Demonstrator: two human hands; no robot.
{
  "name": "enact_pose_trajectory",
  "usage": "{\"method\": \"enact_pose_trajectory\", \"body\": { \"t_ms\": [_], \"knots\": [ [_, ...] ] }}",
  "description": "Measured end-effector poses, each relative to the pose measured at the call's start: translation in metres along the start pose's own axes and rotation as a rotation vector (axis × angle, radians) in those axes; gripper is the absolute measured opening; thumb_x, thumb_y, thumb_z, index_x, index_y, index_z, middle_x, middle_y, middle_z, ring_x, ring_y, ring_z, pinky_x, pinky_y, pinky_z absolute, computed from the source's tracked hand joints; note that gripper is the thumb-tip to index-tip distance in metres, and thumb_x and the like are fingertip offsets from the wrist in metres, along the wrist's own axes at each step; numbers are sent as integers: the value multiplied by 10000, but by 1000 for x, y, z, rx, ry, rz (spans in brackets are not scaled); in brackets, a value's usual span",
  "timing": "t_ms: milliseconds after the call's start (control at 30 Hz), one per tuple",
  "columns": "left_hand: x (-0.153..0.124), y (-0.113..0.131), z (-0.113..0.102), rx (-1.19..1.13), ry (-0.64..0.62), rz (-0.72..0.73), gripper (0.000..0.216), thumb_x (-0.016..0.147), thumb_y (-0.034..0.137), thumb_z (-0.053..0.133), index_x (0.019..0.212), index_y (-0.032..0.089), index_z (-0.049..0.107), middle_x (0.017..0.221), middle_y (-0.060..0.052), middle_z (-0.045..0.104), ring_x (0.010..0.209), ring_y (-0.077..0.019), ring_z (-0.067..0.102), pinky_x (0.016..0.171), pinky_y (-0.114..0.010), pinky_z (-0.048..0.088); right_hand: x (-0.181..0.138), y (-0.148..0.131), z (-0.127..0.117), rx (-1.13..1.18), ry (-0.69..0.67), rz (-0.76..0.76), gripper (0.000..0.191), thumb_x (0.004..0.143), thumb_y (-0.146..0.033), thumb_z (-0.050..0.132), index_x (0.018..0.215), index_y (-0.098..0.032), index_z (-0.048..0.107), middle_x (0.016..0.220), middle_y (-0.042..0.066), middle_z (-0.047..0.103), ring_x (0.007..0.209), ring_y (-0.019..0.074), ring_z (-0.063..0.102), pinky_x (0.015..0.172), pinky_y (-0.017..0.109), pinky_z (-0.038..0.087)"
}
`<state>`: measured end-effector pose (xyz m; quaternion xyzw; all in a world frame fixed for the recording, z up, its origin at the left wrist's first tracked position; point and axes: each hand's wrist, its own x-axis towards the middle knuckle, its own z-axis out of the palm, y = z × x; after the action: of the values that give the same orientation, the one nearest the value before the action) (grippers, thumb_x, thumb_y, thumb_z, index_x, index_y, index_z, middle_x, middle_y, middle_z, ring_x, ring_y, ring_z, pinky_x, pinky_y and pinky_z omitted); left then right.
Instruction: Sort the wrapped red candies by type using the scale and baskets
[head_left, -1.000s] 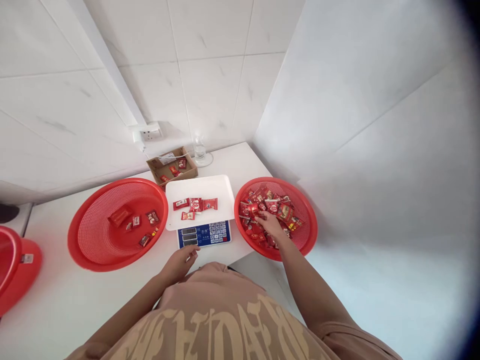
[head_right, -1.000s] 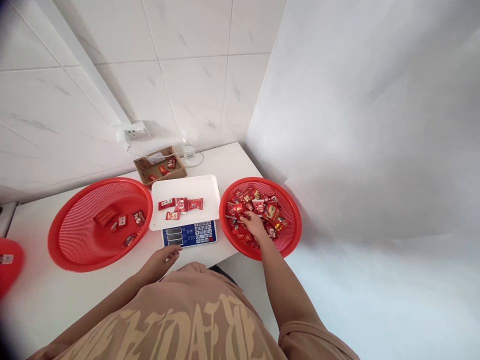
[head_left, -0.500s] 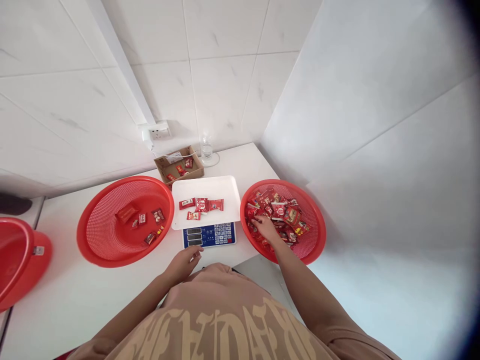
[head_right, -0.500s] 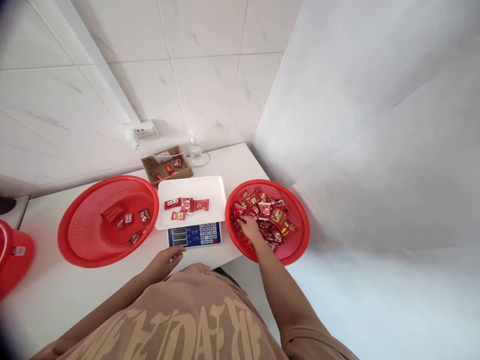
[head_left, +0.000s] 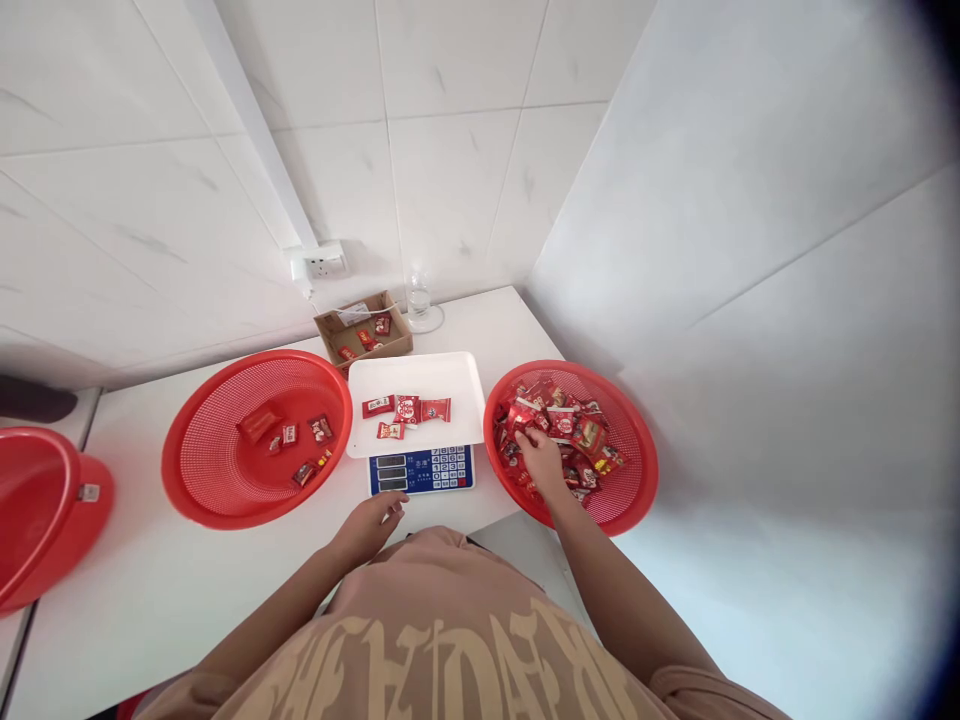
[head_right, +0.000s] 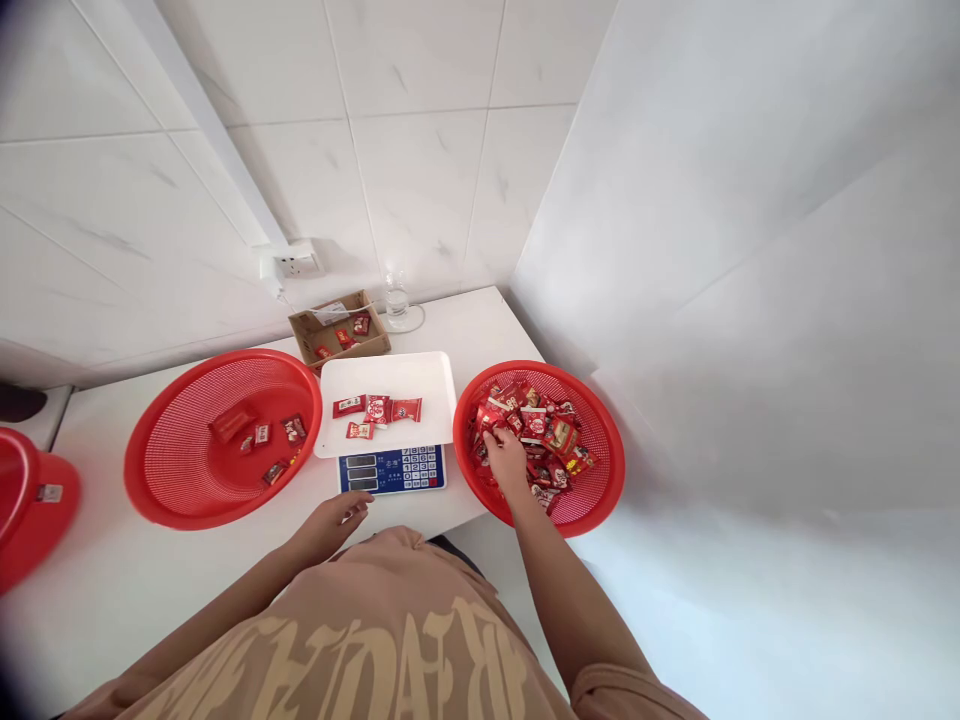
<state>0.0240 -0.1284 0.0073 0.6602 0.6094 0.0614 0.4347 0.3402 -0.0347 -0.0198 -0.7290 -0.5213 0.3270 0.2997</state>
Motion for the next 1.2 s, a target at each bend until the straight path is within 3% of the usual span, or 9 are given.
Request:
{"method": "enact_pose_trajectory", "body": {
  "t_ms": [100, 233, 333, 433, 533, 700, 933, 1200],
  "knots": [
    [2, 0, 3, -1, -3, 3, 304, 832, 252, 430, 1072, 226, 615, 951, -45, 681, 846, -166, 620, 781, -286, 472, -7, -25, -3, 78, -25, -135, 303, 809, -420, 484, 813, -167, 651, 838, 76, 683, 770, 215, 590, 735, 323, 445],
    [5, 5, 5, 0, -21, 21, 304, 829, 253, 433, 1067, 221, 619, 957, -48, 682, 862, -168, 625, 786, -281, 476, -15, -63, 17, 54, -390, -305, 205, 787, -317, 527, 791, -165, 664, 828, 55, 683, 760, 187, 590, 709, 282, 430],
    [5, 9, 5, 1, -20, 34, 305, 835, 257, 426, 1073, 220, 612, 970, -51, 679, 882, -169, 623, 796, -283, 474, -18, -83, 42, -28, -628, -300, 199, 790, -274, 525, 781, -151, 682, 803, 51, 685, 737, 178, 591, 683, 269, 424],
    [4, 10, 4, 4, -9, 39, 306, 842, 262, 419, 1081, 214, 605, 979, -58, 674, 876, -171, 620, 809, -295, 469, -18, -93, 58, -42, -704, -261, 215, 801, -268, 520, 845, -163, 702, 791, 32, 692, 742, 175, 600, 686, 264, 432],
    [2, 7, 4, 3, 0, 34, 306, 842, 265, 416, 1077, 212, 604, 979, -62, 674, 879, -176, 617, 810, -301, 468, -17, -91, 56, 59, -650, -243, 247, 810, -275, 509, 933, -189, 704, 854, 20, 708, 787, 175, 618, 722, 266, 456],
    [-1, -1, 8, 3, -22, 14, 311, 834, 273, 417, 1074, 208, 605, 947, -60, 675, 822, -172, 620, 766, -295, 476, -17, -71, 26, 178, -487, -211, 262, 776, -325, 543, 916, -170, 702, 889, 56, 716, 821, 214, 639, 757, 313, 488],
    [0, -2, 7, 13, -55, 3, 313, 824, 259, 434, 1084, 223, 605, 962, -51, 675, 820, -165, 617, 771, -288, 471, -17, -16, -16, 404, -100, 179, 348, 733, -452, 596, 933, -173, 649, 832, 57, 685, 755, 207, 638, 671, 308, 514],
    [-1, -2, 5, 38, -87, -7, 314, 818, 242, 448, 1091, 212, 601, 984, -55, 674, 846, -165, 623, 779, -286, 467, -16, 26, -11, 533, -23, 328, 363, 617, -509, 668, 777, -188, 611, 715, 25, 650, 633, 168, 619, 593, 273, 512]
  ]
}}
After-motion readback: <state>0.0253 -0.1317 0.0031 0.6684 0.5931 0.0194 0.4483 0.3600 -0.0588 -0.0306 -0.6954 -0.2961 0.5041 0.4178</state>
